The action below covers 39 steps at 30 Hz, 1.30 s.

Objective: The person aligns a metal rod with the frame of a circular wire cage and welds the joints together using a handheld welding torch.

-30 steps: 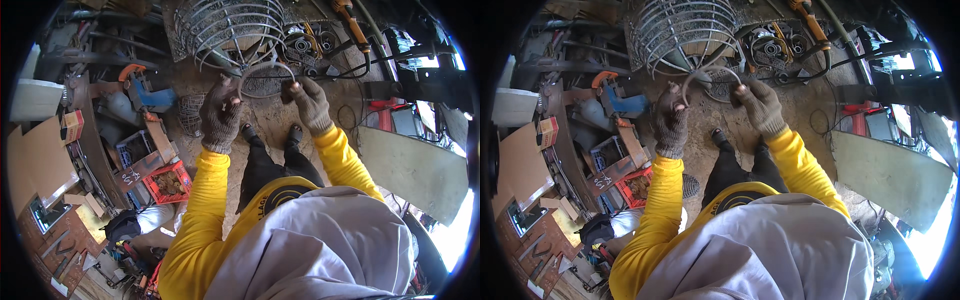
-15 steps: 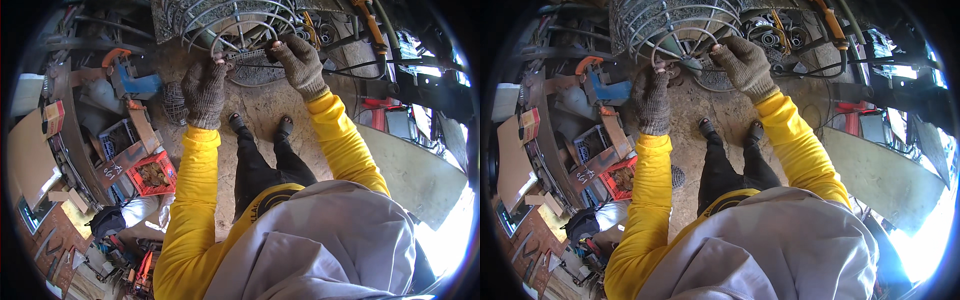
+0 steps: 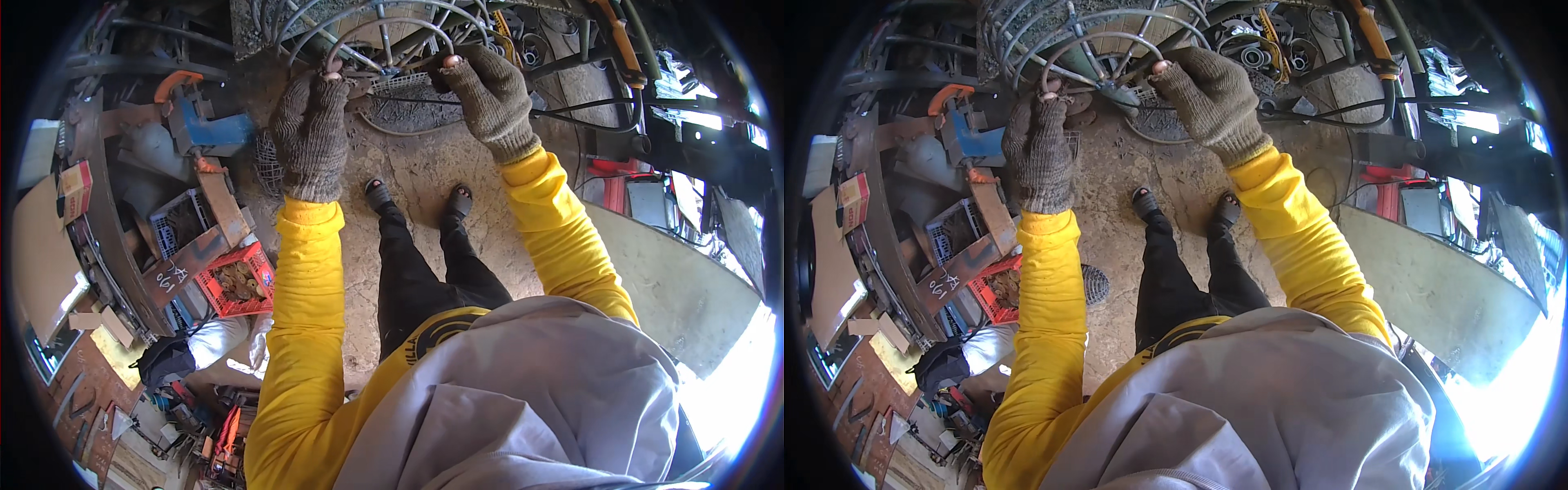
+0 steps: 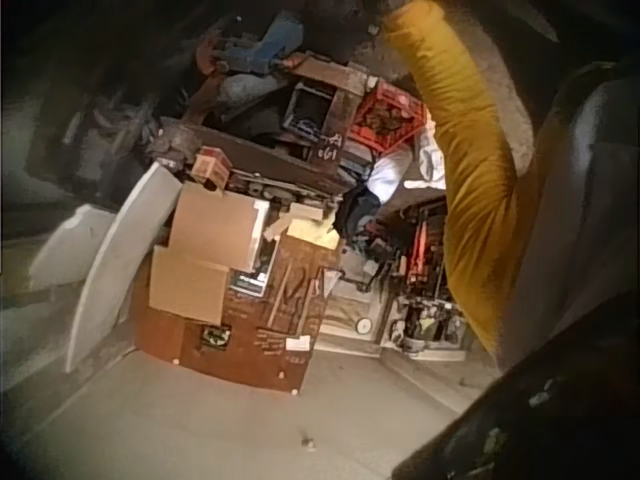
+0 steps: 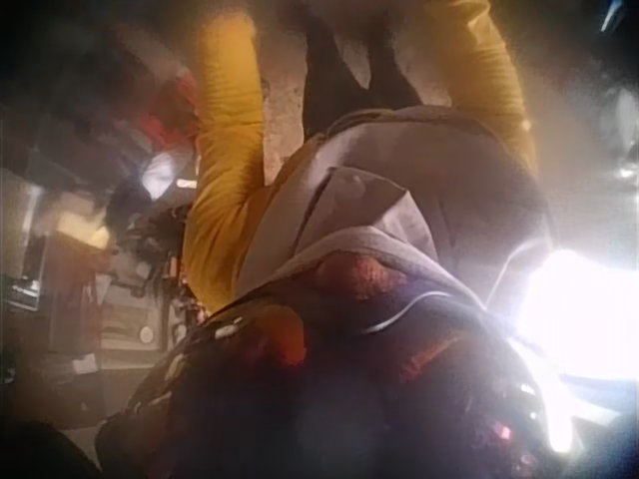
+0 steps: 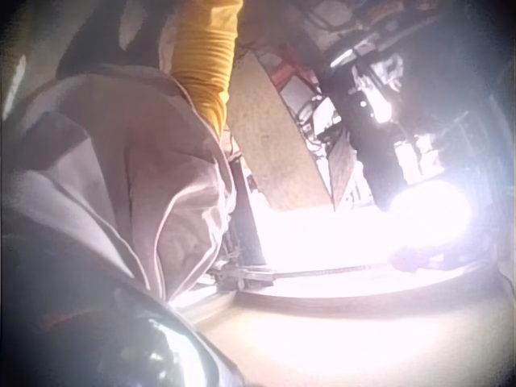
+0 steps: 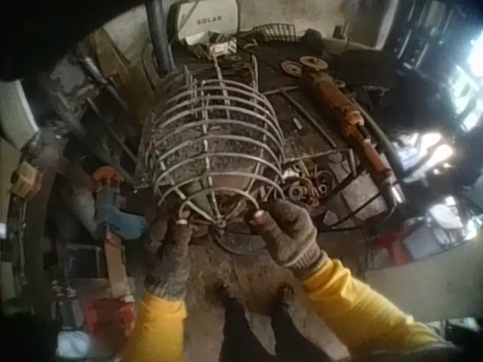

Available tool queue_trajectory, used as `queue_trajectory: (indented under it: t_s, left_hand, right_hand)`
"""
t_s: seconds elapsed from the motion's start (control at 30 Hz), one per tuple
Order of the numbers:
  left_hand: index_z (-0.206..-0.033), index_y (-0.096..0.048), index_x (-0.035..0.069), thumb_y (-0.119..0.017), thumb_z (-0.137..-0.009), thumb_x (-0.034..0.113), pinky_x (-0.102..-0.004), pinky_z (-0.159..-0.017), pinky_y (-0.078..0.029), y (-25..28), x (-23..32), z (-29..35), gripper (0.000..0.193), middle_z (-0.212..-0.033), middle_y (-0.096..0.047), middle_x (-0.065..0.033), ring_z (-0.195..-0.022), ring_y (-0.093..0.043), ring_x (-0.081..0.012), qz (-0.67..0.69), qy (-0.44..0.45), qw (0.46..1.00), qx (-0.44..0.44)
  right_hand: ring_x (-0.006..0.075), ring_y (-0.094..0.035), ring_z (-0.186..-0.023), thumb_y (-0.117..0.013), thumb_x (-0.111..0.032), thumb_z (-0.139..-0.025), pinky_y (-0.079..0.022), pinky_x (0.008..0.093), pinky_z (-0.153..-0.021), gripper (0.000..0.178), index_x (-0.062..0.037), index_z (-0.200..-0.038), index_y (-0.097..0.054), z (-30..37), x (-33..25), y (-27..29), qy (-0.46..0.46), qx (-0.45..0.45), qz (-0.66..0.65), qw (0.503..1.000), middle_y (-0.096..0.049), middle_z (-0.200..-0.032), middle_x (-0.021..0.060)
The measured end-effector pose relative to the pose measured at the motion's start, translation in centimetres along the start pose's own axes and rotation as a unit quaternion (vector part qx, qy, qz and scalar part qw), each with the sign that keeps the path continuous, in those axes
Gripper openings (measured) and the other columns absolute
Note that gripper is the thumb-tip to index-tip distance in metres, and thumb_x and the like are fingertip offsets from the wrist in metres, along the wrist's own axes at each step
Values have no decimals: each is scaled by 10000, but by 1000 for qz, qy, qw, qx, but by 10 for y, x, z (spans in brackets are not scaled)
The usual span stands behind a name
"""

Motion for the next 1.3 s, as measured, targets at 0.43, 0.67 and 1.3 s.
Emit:
queue_trajectory:
  t_s: [0.43, 0.67, 1.3]
  left_hand:
    - [-1108, -732, 70, -648, -973, 266, -346, -780, -522, 1, 16, -1, 253, -1014, -735, -89, -895, -696, -197, -75, -112, 991, 10]
    - [-1094, -730, 41, -669, -956, 261, -333, -795, -528, 2, 14, -2, 267, -998, -737, -103, -908, -703, -206, -49, -108, 993, 20]
    - [-1048, -728, 33, -677, -936, 317, -356, -752, -509, 3, 17, -3, 309, -919, -726, -106, -830, -678, -207, -50, -56, 997, 25]
  right_hand:
    - [131, -637, -698, -601, -256, -1009, -509, 263, -638, 293, 19, -995, -702, -3, -14, 0, 19, -3, -39, 999, -705, -802, 66]
    - [170, -662, -695, -599, -231, -998, -522, 288, -637, 247, -12, -1001, -714, -1, -12, 0, -49, -10, 2, 999, -709, -792, 69]
    - [126, -606, -571, -671, -336, -963, -475, 286, -557, 307, -43, -911, -743, -1, -9, 5, 14, 42, 63, 997, -670, -678, 60]
Point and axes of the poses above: each hand's wrist, its own z-axis away from the middle knuckle, its own y-axis out of the back of the hand, x = y × z, the point moved 10 cm from there along -z, towards the middle knuckle
